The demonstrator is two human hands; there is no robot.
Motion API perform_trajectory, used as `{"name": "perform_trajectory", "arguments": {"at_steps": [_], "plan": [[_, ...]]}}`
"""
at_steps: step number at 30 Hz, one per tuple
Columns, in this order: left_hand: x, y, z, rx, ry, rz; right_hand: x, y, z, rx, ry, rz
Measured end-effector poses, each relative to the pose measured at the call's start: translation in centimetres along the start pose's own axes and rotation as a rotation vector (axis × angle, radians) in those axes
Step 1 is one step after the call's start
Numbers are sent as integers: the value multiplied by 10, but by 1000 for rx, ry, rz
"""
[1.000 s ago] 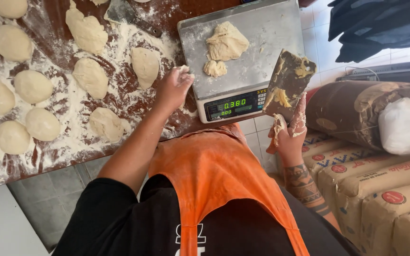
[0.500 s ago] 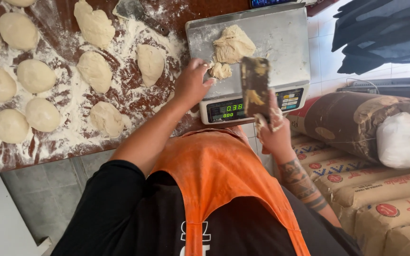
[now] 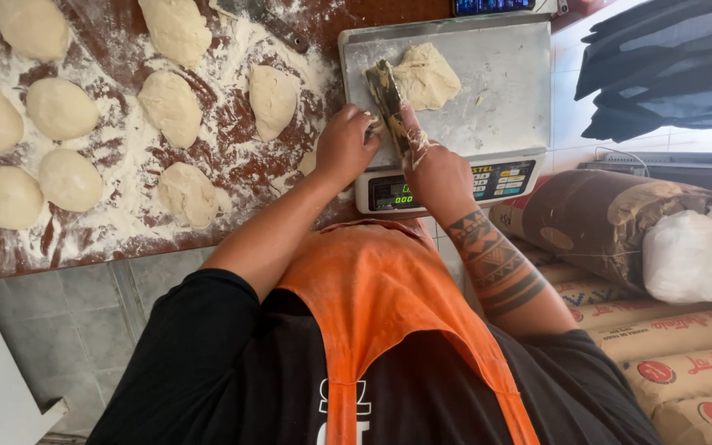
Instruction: Cutting portions of dough from a large batch, weighing them on a scale for consistency, and arranging them on a floured surface.
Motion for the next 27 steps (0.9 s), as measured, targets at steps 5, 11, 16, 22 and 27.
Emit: {"name": "perform_trajectory", "arguments": {"at_steps": [5, 11, 16, 22, 27], "plan": [[-13, 50, 16, -312, -79, 61, 3, -22, 18, 100, 59, -2], [-49, 57, 83, -806, -169, 435, -35, -50, 27, 502, -274, -142], [-51, 27, 123, -709, -467, 507, -65, -71, 25, 764, -454, -102], [-51, 78, 89, -378, -270, 460, -69, -96, 9, 1247, -353, -72], [-69, 96, 59, -142, 101, 529, -72, -64, 50, 1349, -491, -36]]}}
Point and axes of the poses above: each hand's wrist, its own x-axis towards the middle knuckle, its own z-axis out of the back of the hand, y = z × x, the point moved 3 cm from there along x, towards the middle knuckle, and after that the axes turned 3 degrees about -x, right-handed, at the moved point
